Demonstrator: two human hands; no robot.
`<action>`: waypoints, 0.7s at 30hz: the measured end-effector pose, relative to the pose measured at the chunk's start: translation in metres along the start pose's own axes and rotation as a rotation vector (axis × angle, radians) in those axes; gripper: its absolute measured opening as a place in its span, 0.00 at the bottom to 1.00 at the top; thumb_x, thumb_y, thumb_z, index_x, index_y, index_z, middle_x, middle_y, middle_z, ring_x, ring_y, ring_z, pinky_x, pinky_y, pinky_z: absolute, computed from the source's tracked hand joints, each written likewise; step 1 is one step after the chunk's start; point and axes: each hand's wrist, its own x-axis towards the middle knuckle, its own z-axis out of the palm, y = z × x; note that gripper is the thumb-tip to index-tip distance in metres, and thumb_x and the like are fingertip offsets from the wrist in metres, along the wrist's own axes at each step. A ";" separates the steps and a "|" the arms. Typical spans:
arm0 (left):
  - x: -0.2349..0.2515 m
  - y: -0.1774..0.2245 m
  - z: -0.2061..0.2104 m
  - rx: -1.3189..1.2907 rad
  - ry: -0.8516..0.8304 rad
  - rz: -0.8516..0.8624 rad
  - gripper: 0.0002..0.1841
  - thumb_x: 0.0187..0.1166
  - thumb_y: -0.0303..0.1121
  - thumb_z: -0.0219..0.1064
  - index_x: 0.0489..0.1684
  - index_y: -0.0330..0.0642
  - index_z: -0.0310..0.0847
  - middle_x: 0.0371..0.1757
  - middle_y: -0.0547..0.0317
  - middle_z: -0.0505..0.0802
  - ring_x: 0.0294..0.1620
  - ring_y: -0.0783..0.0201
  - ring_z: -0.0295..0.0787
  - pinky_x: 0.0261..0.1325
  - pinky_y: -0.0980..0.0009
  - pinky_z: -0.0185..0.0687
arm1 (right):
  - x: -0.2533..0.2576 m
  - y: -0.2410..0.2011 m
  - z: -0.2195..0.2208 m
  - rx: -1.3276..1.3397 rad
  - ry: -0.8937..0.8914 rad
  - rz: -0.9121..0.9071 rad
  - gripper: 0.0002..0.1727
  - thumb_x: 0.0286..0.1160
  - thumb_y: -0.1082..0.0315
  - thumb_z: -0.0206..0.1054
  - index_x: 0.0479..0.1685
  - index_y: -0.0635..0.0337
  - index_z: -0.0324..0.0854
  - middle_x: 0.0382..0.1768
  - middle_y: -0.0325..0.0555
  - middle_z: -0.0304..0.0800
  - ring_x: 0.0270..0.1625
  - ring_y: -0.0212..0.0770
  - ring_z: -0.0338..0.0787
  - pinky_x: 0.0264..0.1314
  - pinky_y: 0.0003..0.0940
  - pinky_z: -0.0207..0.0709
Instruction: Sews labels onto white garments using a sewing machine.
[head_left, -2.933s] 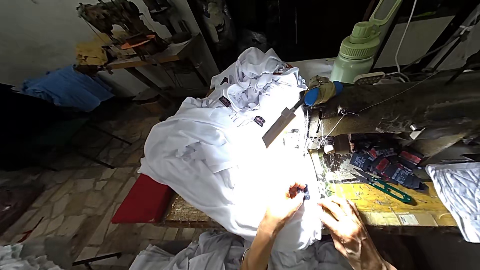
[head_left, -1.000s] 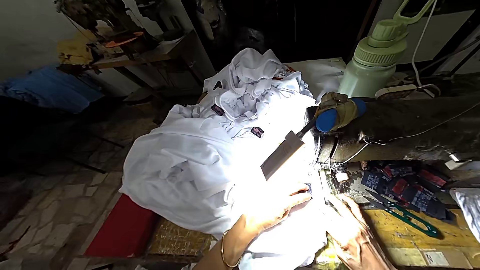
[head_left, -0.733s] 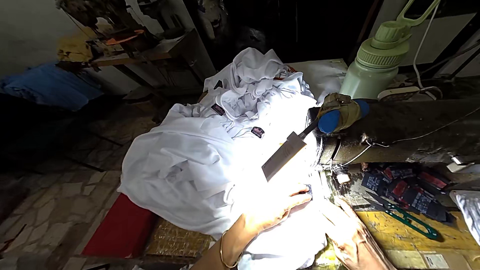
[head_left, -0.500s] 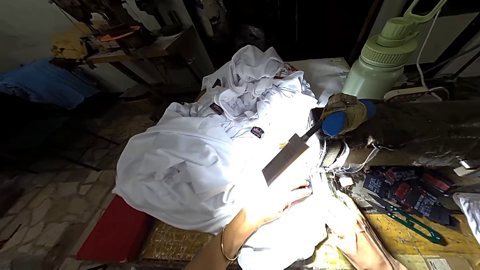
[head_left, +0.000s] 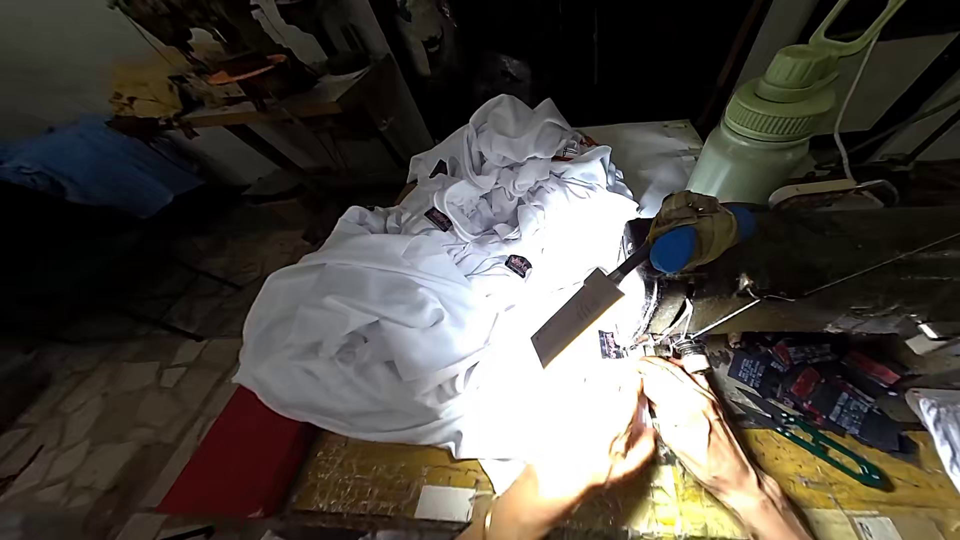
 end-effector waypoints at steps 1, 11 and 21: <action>-0.004 -0.001 0.005 0.079 0.032 -0.055 0.23 0.76 0.43 0.62 0.65 0.40 0.86 0.55 0.52 0.95 0.58 0.55 0.91 0.61 0.54 0.84 | 0.001 0.001 0.000 -0.023 0.003 -0.023 0.18 0.81 0.66 0.56 0.48 0.54 0.94 0.56 0.40 0.96 0.65 0.39 0.90 0.78 0.46 0.73; -0.075 0.036 -0.094 0.205 0.315 -0.137 0.15 0.59 0.32 0.73 0.41 0.33 0.87 0.30 0.49 0.92 0.30 0.52 0.92 0.32 0.55 0.88 | 0.016 -0.019 0.004 -0.125 0.084 -0.043 0.13 0.72 0.64 0.63 0.38 0.61 0.92 0.42 0.51 0.94 0.51 0.54 0.92 0.58 0.56 0.81; -0.044 0.014 -0.119 0.333 -0.255 -0.457 0.16 0.82 0.37 0.66 0.46 0.30 0.89 0.53 0.36 0.89 0.62 0.39 0.84 0.68 0.47 0.74 | -0.056 -0.044 -0.014 -0.231 0.063 -0.163 0.14 0.67 0.68 0.63 0.42 0.55 0.96 0.50 0.50 0.95 0.57 0.54 0.92 0.63 0.59 0.79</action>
